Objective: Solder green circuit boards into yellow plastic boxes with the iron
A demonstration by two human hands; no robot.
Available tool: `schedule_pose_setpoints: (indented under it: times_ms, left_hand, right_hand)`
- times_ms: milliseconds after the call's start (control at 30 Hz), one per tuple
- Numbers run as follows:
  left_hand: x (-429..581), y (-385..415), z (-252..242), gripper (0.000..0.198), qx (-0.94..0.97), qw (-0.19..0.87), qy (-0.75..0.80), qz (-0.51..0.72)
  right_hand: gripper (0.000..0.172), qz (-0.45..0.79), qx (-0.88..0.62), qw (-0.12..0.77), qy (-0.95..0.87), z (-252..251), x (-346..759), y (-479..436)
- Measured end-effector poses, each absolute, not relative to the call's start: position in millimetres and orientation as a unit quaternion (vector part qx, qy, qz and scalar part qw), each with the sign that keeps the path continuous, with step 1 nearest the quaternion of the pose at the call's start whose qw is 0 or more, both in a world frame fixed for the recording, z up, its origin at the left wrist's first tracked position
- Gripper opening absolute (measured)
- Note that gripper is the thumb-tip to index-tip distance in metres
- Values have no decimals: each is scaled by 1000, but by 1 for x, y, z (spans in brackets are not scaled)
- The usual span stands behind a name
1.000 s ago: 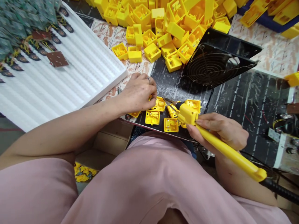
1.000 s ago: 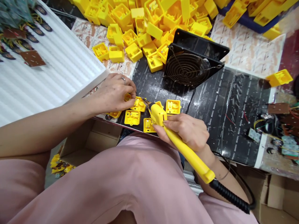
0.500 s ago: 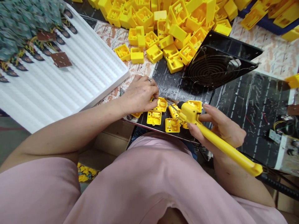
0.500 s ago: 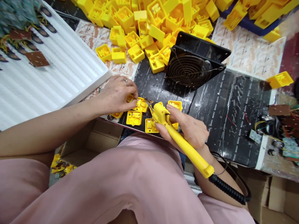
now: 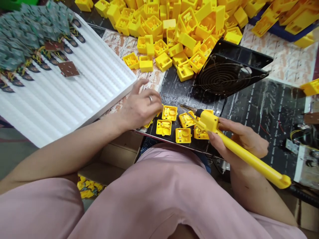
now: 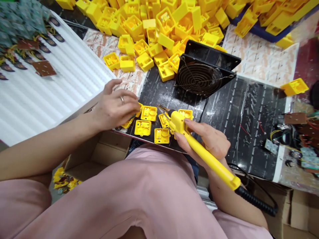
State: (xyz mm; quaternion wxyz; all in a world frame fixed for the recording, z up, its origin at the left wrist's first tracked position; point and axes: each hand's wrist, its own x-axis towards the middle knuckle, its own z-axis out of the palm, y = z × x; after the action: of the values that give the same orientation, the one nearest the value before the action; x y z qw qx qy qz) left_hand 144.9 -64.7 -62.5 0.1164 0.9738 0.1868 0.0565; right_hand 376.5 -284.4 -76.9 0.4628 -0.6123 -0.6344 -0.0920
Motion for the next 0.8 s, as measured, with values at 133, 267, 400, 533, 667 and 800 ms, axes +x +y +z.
schedule_pose_setpoints:
  times_ms: [133,267,400,533,667,800]
  left_hand:
    - [146,-70,-68,40,982,92,141,85]
    - [148,-66,-70,33,972,130,183,74]
    - [145,-71,-66,29,964,144,221,21]
    - [146,-78,-64,30,961,141,239,-13]
    - [153,-77,-63,26,967,125,221,-14]
    - [160,-74,-61,23,971,108,212,-27]
  right_hand:
    - [58,-79,-595,477,-642,-78,378,-285]
    - [63,-69,-608,469,-636,-80,379,-288]
    - [48,-20,-600,494,-629,-77,381,-292]
    - [32,9,-525,506,-684,-70,380,-286]
    - [26,2,-498,471,-728,-64,379,-273]
    - [24,-34,-473,447,-759,-60,378,-261]
